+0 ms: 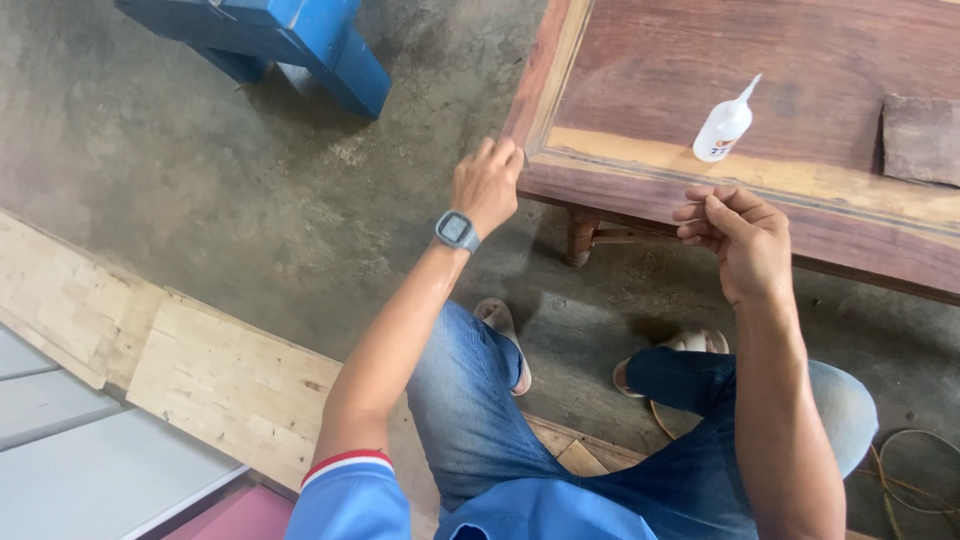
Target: Applying glue to wooden joints and sanding the surface of a wooden furniture piece.
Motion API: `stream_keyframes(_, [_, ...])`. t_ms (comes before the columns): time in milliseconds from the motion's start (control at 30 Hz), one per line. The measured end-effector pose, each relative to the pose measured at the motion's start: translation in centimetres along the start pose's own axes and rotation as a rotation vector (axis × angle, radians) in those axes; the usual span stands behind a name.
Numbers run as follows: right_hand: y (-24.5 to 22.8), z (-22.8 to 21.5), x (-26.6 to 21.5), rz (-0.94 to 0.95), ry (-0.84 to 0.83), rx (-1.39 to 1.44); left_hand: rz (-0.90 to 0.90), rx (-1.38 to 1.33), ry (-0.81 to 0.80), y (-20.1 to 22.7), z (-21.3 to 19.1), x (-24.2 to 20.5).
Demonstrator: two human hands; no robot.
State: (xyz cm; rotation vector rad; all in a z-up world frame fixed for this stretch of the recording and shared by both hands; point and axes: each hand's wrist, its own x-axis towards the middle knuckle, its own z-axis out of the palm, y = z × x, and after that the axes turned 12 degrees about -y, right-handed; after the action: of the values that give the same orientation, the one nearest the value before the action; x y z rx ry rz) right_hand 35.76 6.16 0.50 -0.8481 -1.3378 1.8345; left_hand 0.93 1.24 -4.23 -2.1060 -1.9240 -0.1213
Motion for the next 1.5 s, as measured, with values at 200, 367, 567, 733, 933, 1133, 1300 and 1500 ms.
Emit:
stream_keyframes(200, [0.5,-1.0,0.2,0.014,0.005,-0.026,0.058,-0.062,0.146,0.4,-1.1,-0.4])
stream_keyframes(367, [-0.3,-1.1,-0.7,0.017,0.013,-0.075,0.021,-0.189,0.105,-0.3,0.5,1.6])
stream_keyframes(567, [-0.2,-1.9,-2.1,-0.007,0.014,-0.006,0.058,-0.217,0.144,0.4,-0.1,0.6])
stream_keyframes(733, [-0.8,-1.5,-3.3,0.002,0.012,-0.017,0.053,-0.475,0.063,-2.1,0.2,2.8])
stream_keyframes(933, [-2.3,-1.4,-4.0,-0.049,0.036,-0.028,0.129,-0.442,0.012,-3.2,0.5,1.7])
stream_keyframes(1133, [-1.2,-1.0,-2.7,-0.004,0.047,0.007,0.241,-0.401,0.052,-4.7,1.4,1.8])
stream_keyframes(1300, [-0.9,-1.5,-2.9,0.004,0.072,0.033,0.253,-0.457,0.111,-4.9,2.1,3.1])
stream_keyframes(1500, [-0.7,-1.5,-4.8,0.02,0.111,0.068,0.332,-0.381,0.108,-4.9,1.9,2.4])
